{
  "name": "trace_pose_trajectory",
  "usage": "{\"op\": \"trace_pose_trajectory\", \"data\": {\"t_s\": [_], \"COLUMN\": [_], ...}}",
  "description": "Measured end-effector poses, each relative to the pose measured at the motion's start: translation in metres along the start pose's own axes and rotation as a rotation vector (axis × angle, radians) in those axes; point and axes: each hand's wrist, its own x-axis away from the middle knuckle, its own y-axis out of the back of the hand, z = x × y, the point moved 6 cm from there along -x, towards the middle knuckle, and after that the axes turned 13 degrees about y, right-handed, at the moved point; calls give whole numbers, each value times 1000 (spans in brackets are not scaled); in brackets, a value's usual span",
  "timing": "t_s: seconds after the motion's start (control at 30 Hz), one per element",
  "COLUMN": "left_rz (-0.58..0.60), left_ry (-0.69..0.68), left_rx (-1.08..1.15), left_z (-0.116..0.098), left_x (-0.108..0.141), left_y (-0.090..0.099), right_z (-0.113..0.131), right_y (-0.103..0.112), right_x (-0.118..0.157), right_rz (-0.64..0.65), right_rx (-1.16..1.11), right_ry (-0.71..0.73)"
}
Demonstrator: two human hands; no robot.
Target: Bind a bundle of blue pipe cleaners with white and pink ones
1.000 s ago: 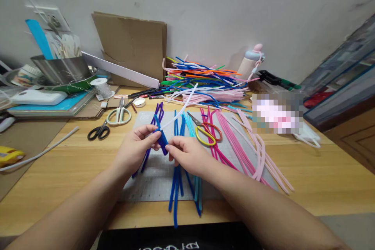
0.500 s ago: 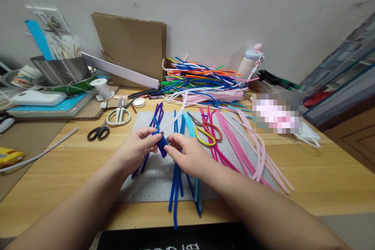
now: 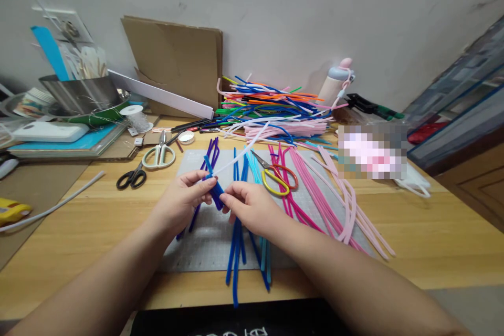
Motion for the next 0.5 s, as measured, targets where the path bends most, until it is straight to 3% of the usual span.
{"op": "trace_pose_trajectory", "data": {"t_s": [0.17, 0.37, 0.5], "left_rz": [-41, 13, 3], "left_ry": [-51, -41, -48], "left_rx": [32, 18, 7], "left_z": [-6, -4, -2], "left_x": [0, 1, 0], "left_y": [7, 2, 0], "right_z": [-5, -3, -5], "right_y": [-6, -8, -10], "right_x": [1, 0, 1], "right_rz": [50, 59, 74], "right_rx": [-25, -84, -100], "right_ry": [-55, -22, -86]}}
